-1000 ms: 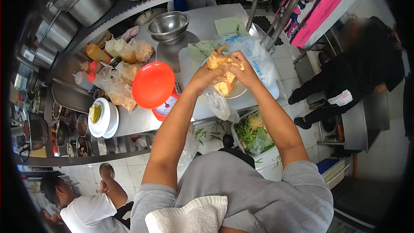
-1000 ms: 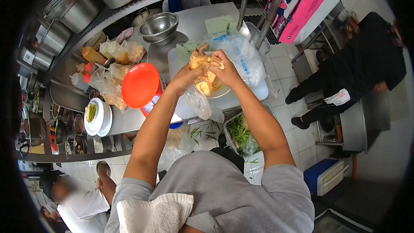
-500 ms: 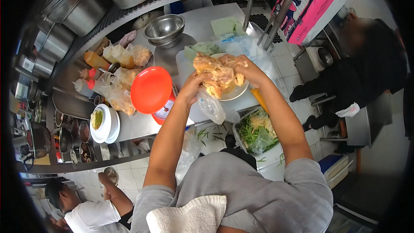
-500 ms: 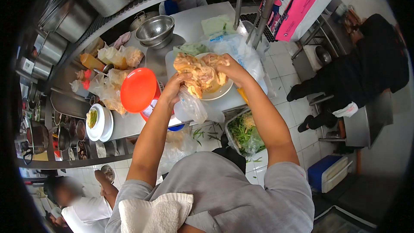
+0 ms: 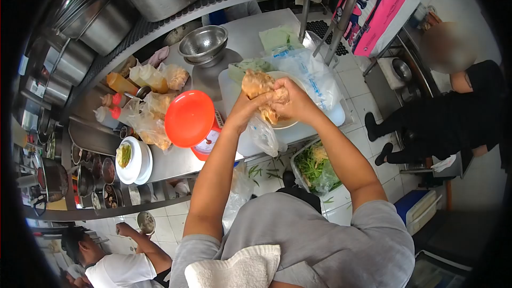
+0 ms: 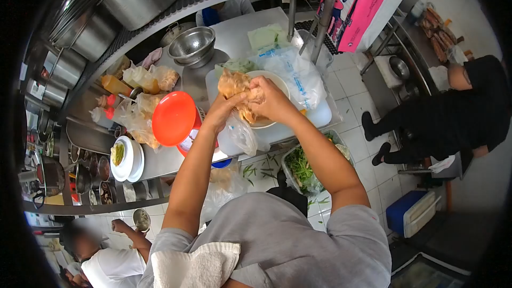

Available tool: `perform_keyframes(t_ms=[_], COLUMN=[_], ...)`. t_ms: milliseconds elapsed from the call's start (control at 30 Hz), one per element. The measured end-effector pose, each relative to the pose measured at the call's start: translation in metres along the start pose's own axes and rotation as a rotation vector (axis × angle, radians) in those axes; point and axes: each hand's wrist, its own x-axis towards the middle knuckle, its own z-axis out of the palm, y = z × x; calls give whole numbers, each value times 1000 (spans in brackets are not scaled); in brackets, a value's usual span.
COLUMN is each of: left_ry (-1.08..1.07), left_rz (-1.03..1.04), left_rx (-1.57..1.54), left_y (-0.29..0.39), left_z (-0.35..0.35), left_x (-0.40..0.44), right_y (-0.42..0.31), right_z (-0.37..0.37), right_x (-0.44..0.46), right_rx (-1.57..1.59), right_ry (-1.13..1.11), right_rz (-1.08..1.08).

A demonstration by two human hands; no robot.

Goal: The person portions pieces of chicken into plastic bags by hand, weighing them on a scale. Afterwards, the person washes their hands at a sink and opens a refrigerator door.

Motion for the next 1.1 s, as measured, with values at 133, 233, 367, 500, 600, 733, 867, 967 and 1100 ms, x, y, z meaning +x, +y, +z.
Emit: perform_keyframes(t_ms=[133, 233, 367, 500, 600, 733, 867, 967, 1100], left_ry=[17, 142, 208, 223, 226, 126, 32, 37, 94], left_rz=[-49, -42, -96, -228, -268, -338, -218, -231, -123], left_rx=[2, -65, -225, -295, -337, -373, -334, -376, -454], left_y=[1, -14, -26, -30, -14, -8, -17, -21, -20], left_z=[10, 13, 14, 12, 18, 13, 13, 15, 23], left_x=[2, 5, 8, 12, 12, 12, 13, 9, 4], right_y=[-10, -13, -12, -14, -19, 7, 33, 37, 38], right_z=[5, 4, 0, 5, 8, -3, -10, -14, -12], right_x=[-6, -5, -3, -8, -11, -9, -6, -2, -1], right_rx=[-250, -284, -376, -404, -480, -290, 171, 411, 625], right_ry=[73, 53, -14, 10, 19, 60, 2, -45, -54], right_rz=[-148, -183, -235, -262, -203, -266, -108, -15, 25])
